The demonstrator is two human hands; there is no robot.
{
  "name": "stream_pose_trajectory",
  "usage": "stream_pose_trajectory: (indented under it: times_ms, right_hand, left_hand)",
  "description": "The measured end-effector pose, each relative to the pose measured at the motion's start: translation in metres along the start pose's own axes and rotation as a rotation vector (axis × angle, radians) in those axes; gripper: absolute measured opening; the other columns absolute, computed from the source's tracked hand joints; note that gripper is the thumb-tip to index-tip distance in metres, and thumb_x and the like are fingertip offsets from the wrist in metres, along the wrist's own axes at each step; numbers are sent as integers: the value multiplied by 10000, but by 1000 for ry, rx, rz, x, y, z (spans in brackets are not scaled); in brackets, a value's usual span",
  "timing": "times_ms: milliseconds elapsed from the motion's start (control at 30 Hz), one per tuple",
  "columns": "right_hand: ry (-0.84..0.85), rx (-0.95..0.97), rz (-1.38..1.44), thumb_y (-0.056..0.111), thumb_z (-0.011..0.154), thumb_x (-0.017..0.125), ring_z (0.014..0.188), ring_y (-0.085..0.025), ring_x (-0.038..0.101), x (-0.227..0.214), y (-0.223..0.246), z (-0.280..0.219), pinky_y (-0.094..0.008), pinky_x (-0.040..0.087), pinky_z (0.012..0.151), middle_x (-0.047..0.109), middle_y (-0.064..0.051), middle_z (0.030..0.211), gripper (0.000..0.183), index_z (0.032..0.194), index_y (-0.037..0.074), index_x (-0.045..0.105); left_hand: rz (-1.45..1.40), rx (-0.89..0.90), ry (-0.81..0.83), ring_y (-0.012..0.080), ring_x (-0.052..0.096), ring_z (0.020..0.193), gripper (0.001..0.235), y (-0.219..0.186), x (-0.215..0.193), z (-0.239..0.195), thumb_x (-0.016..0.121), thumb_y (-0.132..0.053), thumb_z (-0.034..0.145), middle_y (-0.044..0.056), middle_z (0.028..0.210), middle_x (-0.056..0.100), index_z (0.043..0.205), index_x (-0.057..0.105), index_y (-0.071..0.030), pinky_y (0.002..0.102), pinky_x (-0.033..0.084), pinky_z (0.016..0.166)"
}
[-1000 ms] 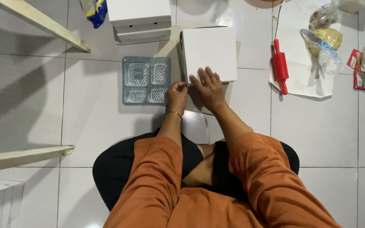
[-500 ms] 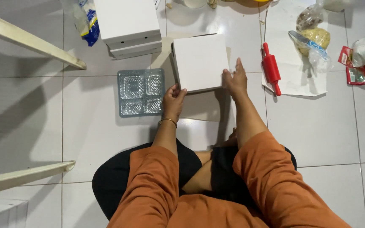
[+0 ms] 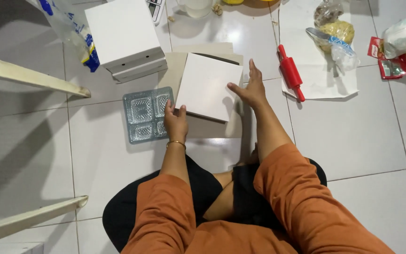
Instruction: The person assembles a white cardboard box by folding its flaps and tucking them into place. They then place a clear plastic tray inside the box and close the lid. The person repeats the process with a second box, folding the cardboard and securing the flaps.
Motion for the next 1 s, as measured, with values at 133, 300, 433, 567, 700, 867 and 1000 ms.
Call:
stream_pose_trajectory:
  times_ms: [133, 300, 433, 567, 700, 867, 1000]
  right_hand:
    - [-8, -134, -123, 452, 965, 774, 1519, -468, 282, 12, -6, 39, -591, 318, 1231, 236, -255, 1661, 915, 1650, 109, 273]
    - [174, -77, -276, 585, 1044, 575, 1371, -349, 531, 30, -61, 87, -487, 433, 1131, 553, -163, 1485, 695, 1554, 121, 484]
    - [162, -65, -288, 515, 987, 659, 1177, -355, 664, 16, -44, 62, -481, 510, 1010, 708, -116, 1240, 565, 1395, 125, 659]
    - [260, 23, -346, 580, 895, 684, 973, -358, 726, 9, -16, 19, -464, 547, 879, 760, -101, 873, 490, 1049, 127, 786]
    - [316, 113, -321, 609, 868, 665, 825, -257, 756, 24, -26, -6, -403, 562, 808, 728, 12, 654, 441, 859, 180, 766]
    - [316, 372, 127, 392, 868, 750, 596, -187, 650, 41, -28, -34, -335, 616, 575, 581, -72, 560, 404, 651, 67, 648]
    - [273, 477, 197, 376, 881, 752, 554, -177, 622, 30, -13, -39, -348, 616, 541, 536, -51, 564, 391, 684, 62, 627]
  left_hand:
    - [-281, -217, 58, 417, 676, 1144, 927, -34, -4, -45, 762, -368, 930, 330, 1502, 388, 1616, 182, -137, 408, 616, 944]
    - [-412, -316, 345, 372, 505, 1386, 787, -50, 7, -72, 532, -301, 1065, 283, 1563, 392, 1621, 49, -22, 493, 505, 1090]
    - [-186, -167, 191, 294, 733, 1048, 676, -12, 24, -33, 599, -260, 1035, 197, 1409, 591, 1597, 291, -45, 344, 637, 836]
    - [-207, 0, 8, 367, 521, 1357, 578, -55, -7, -59, 603, -196, 1018, 260, 1467, 543, 1545, 417, -47, 439, 500, 1097]
    - [-62, 262, -186, 349, 497, 1396, 517, 22, 20, -2, 718, -181, 957, 180, 1457, 562, 1449, 583, -97, 421, 425, 1181]
    - [190, 152, -235, 283, 528, 1371, 659, 64, 29, 16, 762, -406, 929, 105, 1401, 559, 1495, 523, -166, 411, 454, 1152]
    - [293, 42, -187, 265, 575, 1324, 675, 65, 29, 12, 722, -575, 921, 75, 1320, 643, 1417, 581, -139, 406, 477, 1111]
Point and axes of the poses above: each hand's wrist, its own z-axis towards the middle knuckle, its own x-axis out of the palm, y = z × x, the point moved 1 cm from there along z, towards the middle knuckle
